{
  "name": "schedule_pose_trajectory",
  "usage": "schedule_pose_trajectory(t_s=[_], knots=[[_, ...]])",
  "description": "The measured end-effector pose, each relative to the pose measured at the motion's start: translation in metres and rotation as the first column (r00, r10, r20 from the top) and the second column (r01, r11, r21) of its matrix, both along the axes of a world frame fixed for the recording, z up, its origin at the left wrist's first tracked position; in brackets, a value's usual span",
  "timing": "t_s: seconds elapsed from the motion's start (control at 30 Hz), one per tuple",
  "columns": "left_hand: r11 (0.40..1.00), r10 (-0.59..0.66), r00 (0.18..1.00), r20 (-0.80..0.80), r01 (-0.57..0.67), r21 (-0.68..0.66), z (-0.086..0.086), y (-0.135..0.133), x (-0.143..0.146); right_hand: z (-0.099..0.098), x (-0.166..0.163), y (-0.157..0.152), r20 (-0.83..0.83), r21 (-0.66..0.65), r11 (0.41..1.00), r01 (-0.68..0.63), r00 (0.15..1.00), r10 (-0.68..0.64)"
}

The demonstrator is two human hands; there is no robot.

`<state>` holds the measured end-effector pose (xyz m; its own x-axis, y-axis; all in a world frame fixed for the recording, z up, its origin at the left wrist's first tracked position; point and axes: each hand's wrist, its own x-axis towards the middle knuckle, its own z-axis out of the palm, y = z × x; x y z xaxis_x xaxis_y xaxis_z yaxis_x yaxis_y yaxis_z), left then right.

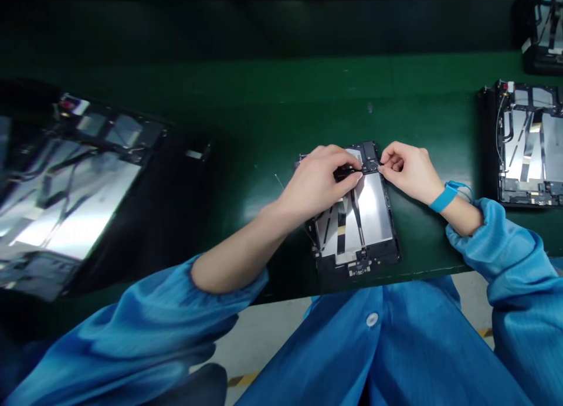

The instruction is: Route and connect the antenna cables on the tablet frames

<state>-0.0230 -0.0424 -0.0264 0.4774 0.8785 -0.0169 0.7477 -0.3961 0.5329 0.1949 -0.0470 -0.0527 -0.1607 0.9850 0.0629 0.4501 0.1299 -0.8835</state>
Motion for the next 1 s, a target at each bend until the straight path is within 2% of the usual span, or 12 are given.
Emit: schedule_pose_trajectory(t_s=[0.17, 0.43, 0.63, 0.87, 1.0], knots=[[0.989, -0.058, 0.996, 0.062, 0.066, -0.135, 0.004, 0.024, 0.002, 0.000, 0.004, 0.000, 0.007, -0.004, 1.000, -0.007, 1.000, 0.007], [0.970, -0.028, 0.999, 0.040, 0.037, -0.241, 0.012, 0.030, 0.006, 0.005, 0.011, 0.001, 0.022, -0.015, 0.998, -0.055, 0.998, 0.056], [0.980, -0.026, 1.000, 0.008, 0.027, -0.195, 0.010, 0.029, 0.011, 0.004, 0.014, 0.001, 0.031, -0.018, 0.999, -0.032, 0.999, 0.032], [0.984, -0.004, 0.997, -0.074, -0.009, -0.178, 0.008, 0.030, 0.022, 0.002, 0.019, 0.004, -0.065, -0.032, 0.999, 0.013, 0.998, -0.015], [0.986, -0.127, 0.992, -0.002, 0.126, -0.106, 0.008, 0.029, 0.027, 0.009, 0.013, 0.006, -0.135, -0.032, 0.999, 0.039, 0.990, -0.043]])
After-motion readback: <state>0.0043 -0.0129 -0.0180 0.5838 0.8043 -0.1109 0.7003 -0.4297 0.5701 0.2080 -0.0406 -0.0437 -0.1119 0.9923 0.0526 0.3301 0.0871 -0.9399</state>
